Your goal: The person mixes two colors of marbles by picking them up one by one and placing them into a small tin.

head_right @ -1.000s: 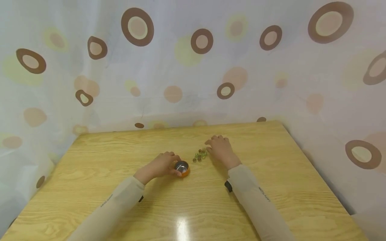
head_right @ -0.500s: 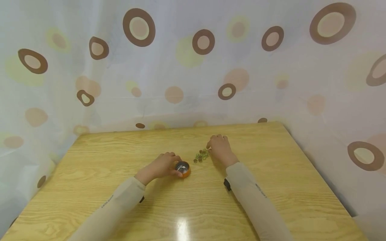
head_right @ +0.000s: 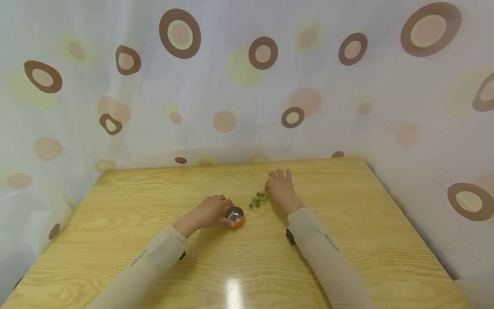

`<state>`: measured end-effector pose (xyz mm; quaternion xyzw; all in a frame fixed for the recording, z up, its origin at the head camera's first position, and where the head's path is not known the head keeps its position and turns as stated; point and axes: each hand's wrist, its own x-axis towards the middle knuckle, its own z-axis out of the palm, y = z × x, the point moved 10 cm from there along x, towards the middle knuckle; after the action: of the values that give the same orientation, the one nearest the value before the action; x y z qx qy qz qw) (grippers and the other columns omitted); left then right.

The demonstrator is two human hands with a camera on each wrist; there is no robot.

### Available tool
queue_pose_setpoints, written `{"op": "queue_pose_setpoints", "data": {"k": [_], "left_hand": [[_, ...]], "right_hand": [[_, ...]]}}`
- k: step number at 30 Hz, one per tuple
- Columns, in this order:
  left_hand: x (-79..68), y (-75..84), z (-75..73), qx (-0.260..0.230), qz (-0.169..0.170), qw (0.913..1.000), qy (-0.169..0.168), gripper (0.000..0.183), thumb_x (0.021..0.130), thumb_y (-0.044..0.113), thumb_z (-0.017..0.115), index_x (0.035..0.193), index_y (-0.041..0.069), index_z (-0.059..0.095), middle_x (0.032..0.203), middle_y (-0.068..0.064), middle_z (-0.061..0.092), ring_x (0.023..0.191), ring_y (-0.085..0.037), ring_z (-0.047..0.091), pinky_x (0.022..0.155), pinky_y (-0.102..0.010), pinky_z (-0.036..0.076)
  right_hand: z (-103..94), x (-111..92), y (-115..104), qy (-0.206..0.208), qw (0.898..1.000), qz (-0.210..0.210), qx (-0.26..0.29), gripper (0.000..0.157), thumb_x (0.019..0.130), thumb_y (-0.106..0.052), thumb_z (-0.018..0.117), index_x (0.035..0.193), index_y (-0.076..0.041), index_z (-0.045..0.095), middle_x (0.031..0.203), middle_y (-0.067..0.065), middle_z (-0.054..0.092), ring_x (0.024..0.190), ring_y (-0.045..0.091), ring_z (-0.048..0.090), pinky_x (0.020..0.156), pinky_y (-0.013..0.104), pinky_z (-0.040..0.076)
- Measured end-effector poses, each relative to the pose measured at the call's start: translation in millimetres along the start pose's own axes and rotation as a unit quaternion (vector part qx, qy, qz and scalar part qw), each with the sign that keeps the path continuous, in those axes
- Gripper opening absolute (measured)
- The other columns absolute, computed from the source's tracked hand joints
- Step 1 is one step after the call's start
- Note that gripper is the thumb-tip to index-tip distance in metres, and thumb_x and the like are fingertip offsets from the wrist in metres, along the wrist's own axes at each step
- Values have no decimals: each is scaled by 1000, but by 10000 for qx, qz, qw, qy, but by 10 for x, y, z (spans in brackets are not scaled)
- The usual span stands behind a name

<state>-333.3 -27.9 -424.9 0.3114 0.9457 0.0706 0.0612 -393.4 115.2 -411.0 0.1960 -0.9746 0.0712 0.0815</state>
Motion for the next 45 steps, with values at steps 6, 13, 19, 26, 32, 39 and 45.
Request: {"op": "queue_pose_setpoints", "data": {"k": [6, 13, 19, 26, 32, 39, 45], "left_hand": [[-7, -2, 1, -36, 11, 10000, 15, 53, 75, 49, 67, 116, 16, 59, 104, -6, 59, 97, -24, 56, 87, -44, 42], [-24, -2, -18, -84, -6, 10000, 22, 53, 75, 49, 67, 116, 17, 59, 103, -5, 59, 95, -24, 55, 86, -44, 41], [-33, 14, -36, -144, 8, 9999, 32, 52, 75, 49, 68, 114, 16, 59, 102, -5, 59, 95, -24, 55, 86, -45, 41], [-19, -2, 2, -98, -37, 9999, -59, 52, 75, 50, 67, 116, 17, 59, 105, -5, 59, 98, -23, 55, 87, -45, 41], [-12, -21, 34, -79, -73, 9999, -93, 53, 75, 51, 66, 116, 18, 58, 107, -5, 59, 100, -24, 55, 89, -45, 40], [-30, -8, 5, -136, -72, 9999, -63, 52, 75, 50, 67, 114, 17, 58, 104, -6, 59, 98, -25, 55, 87, -45, 41], [-23, -5, -2, -183, -50, 9998, -45, 51, 75, 49, 68, 113, 16, 59, 102, -6, 59, 97, -25, 56, 86, -45, 42]], "right_hand": [[9, 2, 5, -95, 9999, 74, 48, 11, 75, -17, 75, 85, -15, 74, 131, 16, 50, 127, 40, 34, 103, 64, 12], [33, 8, 22, -139, 9999, 90, 7, 12, 73, -17, 76, 84, -14, 74, 132, 17, 49, 129, 43, 30, 103, 65, 10], [-23, -30, 8, -90, 9999, 77, 1, 13, 75, -17, 75, 86, -13, 73, 134, 18, 46, 130, 44, 28, 104, 65, 10], [-149, -90, -67, 28, 10000, 33, -3, 16, 75, -19, 75, 90, -12, 72, 142, 19, 36, 136, 44, 13, 105, 63, 5], [-283, -148, -200, 205, 9997, -136, 92, 15, 75, -19, 75, 89, -14, 72, 143, 20, 34, 137, 45, 9, 105, 64, 5], [-381, -220, -409, 301, 9980, -414, 375, 12, 75, -20, 75, 86, -16, 72, 143, 19, 34, 137, 45, 9, 105, 64, 3], [-457, -282, -598, 436, 9955, -673, 501, 10, 76, -19, 75, 85, -16, 72, 143, 18, 35, 137, 45, 10, 105, 63, 3]]}}
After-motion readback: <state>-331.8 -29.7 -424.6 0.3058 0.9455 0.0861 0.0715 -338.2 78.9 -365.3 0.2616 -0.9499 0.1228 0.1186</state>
